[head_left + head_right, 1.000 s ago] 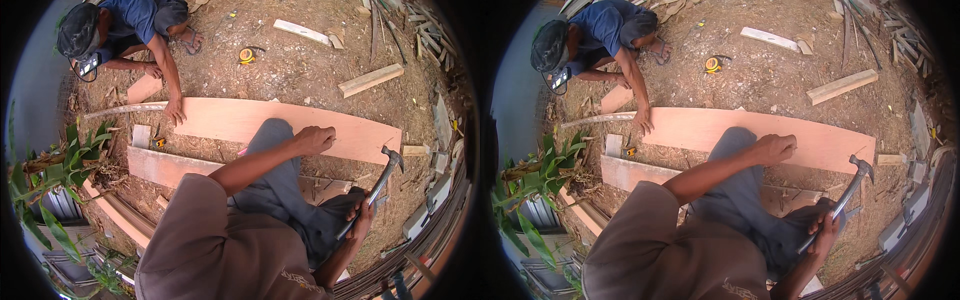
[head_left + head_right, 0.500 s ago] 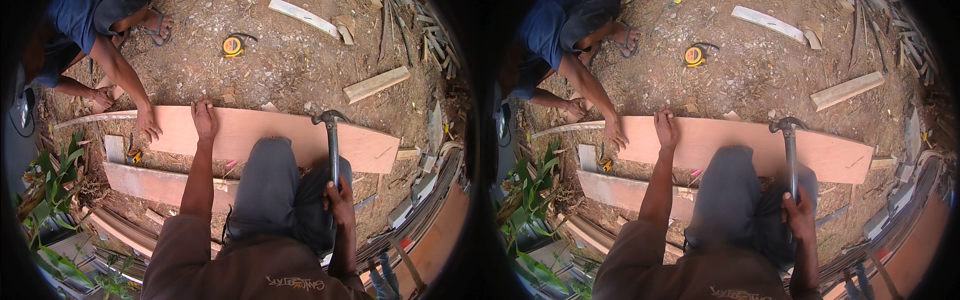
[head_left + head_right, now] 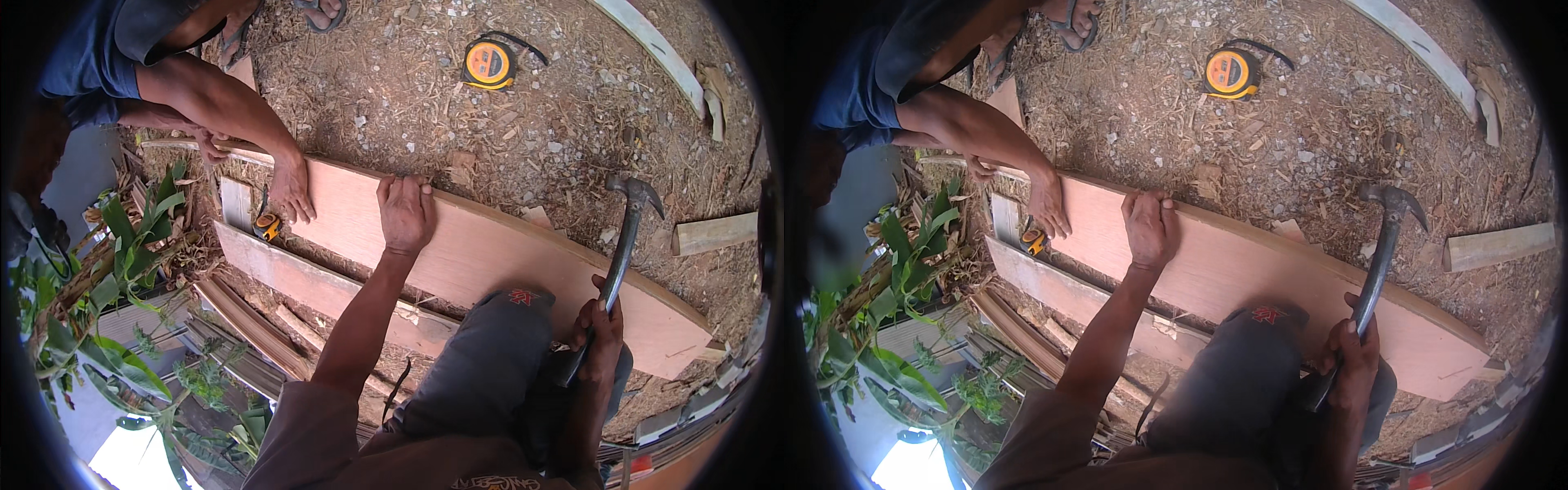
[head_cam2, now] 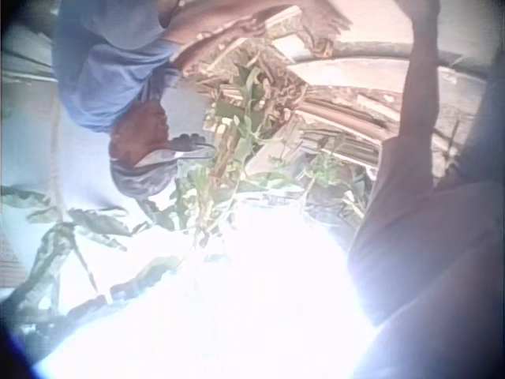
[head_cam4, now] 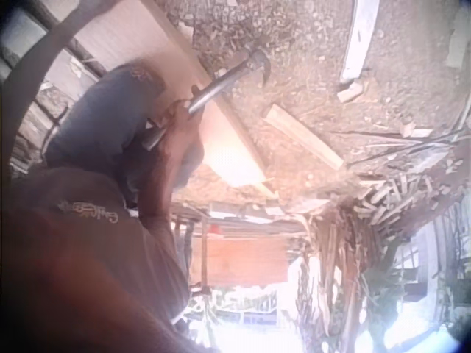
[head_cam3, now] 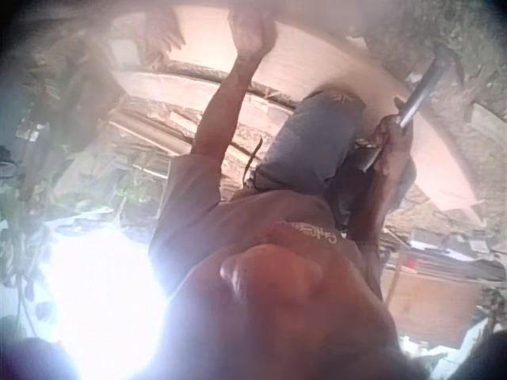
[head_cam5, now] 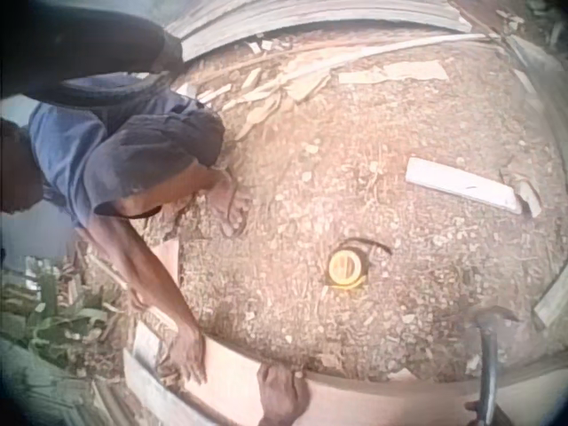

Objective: The person saws a wooden plank, then aligns it with a pink board. They use a hammer to drive nails into the board, securing the plank. Another person assists by holding the board steady.

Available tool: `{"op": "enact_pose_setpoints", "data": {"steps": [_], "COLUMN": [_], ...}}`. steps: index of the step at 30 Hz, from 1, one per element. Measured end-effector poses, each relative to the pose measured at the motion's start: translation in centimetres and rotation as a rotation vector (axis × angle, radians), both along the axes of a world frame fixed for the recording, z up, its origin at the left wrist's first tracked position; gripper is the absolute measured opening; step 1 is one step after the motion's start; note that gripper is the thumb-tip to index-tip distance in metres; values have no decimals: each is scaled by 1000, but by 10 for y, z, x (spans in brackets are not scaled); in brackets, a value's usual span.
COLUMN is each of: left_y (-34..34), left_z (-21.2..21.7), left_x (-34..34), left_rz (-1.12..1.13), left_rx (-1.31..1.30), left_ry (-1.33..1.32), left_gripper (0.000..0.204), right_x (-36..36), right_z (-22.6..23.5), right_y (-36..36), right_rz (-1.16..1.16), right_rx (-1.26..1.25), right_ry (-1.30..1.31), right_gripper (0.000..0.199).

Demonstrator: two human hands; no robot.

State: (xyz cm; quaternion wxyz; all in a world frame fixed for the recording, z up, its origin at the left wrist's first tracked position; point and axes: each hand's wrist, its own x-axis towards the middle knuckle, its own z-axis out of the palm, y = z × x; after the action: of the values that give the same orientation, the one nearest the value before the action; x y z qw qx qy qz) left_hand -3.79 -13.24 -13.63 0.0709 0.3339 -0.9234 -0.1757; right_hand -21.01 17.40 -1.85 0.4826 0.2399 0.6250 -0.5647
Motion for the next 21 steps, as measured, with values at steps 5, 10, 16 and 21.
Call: {"op": "enact_pose_setpoints", "data": {"steps": [5,10,16,21], "left_y": [0,2,5,7], "left_z": [3,0,1,2], "left_x": [0,-1,0,4], "left_rz": [-4,-14,17,-16], "left_rx": [-25,-67,-34,-73], "left_ry": [-40,-33,-30,-19], "left_gripper": [12,11,13,15], "right_x": [-7,-11,-13,-16], "right_z": [-13,-14,-7,-5], "right_y": [14,24,29,33], "right_rz": [41,-27,68,65], "right_rx": [30,63,29,26], "right_ry": [-8,-65,-27,-63], "right_gripper": [52,50,50,47]}}
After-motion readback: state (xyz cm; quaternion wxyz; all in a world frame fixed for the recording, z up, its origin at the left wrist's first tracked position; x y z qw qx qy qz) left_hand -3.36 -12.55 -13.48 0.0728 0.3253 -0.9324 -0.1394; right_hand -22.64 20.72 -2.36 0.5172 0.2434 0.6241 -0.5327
